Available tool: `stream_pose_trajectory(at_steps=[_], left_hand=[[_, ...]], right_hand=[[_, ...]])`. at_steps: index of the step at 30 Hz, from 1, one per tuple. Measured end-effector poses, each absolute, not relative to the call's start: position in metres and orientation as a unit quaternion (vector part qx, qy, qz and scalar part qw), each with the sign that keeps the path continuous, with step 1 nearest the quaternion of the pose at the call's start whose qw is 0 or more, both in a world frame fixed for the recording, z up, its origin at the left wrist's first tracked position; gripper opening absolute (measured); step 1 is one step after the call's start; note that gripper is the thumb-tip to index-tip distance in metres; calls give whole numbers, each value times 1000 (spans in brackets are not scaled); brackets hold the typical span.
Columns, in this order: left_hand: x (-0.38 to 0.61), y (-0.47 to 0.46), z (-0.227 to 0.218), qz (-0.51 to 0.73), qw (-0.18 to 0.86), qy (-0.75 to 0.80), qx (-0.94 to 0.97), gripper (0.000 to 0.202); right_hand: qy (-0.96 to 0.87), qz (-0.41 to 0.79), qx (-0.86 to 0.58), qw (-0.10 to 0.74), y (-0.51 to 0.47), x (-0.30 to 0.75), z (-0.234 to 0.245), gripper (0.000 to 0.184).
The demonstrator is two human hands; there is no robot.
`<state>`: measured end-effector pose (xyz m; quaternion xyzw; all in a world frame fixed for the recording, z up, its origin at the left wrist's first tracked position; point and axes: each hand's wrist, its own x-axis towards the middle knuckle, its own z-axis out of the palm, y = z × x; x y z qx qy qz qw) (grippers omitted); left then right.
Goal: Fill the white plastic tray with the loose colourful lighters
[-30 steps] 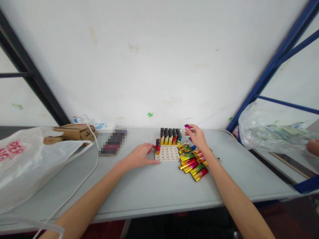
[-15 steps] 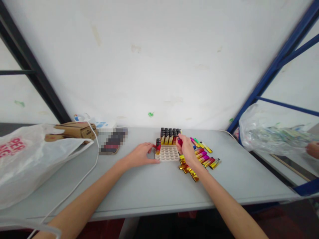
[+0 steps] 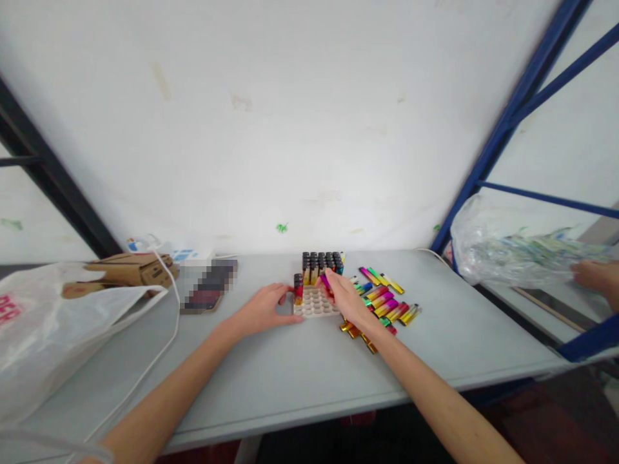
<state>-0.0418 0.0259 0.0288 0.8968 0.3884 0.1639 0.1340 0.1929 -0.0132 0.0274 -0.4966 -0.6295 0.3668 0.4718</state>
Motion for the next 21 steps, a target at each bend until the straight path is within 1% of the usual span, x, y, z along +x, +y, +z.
stream_pose_trajectory(at_steps=[2, 5, 8, 10, 15, 21], left_hand=[[-42, 26, 29, 161, 130, 393, 896, 59], [-42, 26, 28, 157, 127, 393, 897, 59], [-43, 26, 27, 162, 125, 389, 898, 61], [-43, 26, 26, 165, 124, 388, 898, 62], [-43, 26, 25, 161, 121, 390, 899, 61], [-42, 27, 24, 164, 121, 384, 901, 56]], right_hand=[[-681, 330, -478, 446, -16, 192, 29, 55], [-753, 229, -451, 421, -21, 190, 34, 41], [-780, 160, -451, 404, -23, 189, 36, 35], [-774, 165, -466, 396, -23, 188, 37, 36], [-751, 202, -471, 416, -22, 181, 33, 31], [-794, 134, -470, 362, -21, 177, 32, 28]])
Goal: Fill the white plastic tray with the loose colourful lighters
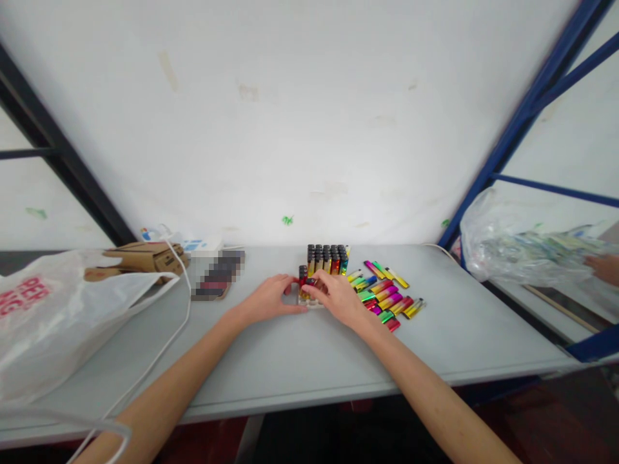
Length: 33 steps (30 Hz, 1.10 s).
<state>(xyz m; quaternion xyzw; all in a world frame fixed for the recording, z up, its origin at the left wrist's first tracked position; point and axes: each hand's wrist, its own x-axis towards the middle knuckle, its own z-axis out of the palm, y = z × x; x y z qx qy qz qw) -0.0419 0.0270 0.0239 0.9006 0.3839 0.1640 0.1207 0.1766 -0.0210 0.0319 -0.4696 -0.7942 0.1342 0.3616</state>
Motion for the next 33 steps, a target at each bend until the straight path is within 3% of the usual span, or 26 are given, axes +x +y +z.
stream_pose_trajectory(at_steps=[5, 11, 18, 22, 24, 28, 30, 33], left_hand=[[-42, 29, 24, 167, 128, 387, 898, 52], [-41, 29, 24, 171, 127, 392, 895, 54], [-41, 31, 23, 169, 119, 389, 898, 53], [-41, 30, 25, 167, 125, 394, 895, 52], [-41, 30, 25, 169, 130, 394, 894, 53], [-41, 31, 24, 170, 133, 393, 894, 58], [-41, 32, 24, 166, 137, 393, 894, 60], [-42, 33, 23, 168, 140, 400, 890, 62]], right_hand=[[-822, 141, -460, 304, -20, 178, 38, 35], [-837, 25, -486, 249, -14, 183, 37, 38], [-852, 95, -450, 249, -6, 178, 44, 35], [-833, 82, -501, 222, -13, 171, 41, 32], [-833, 95, -487, 244, -20, 178, 43, 35], [-731, 45, -539, 416, -10, 219, 59, 51], [-668, -4, -597, 444, 16, 244, 66, 44], [-682, -12, -653, 331, 68, 268, 64, 24]])
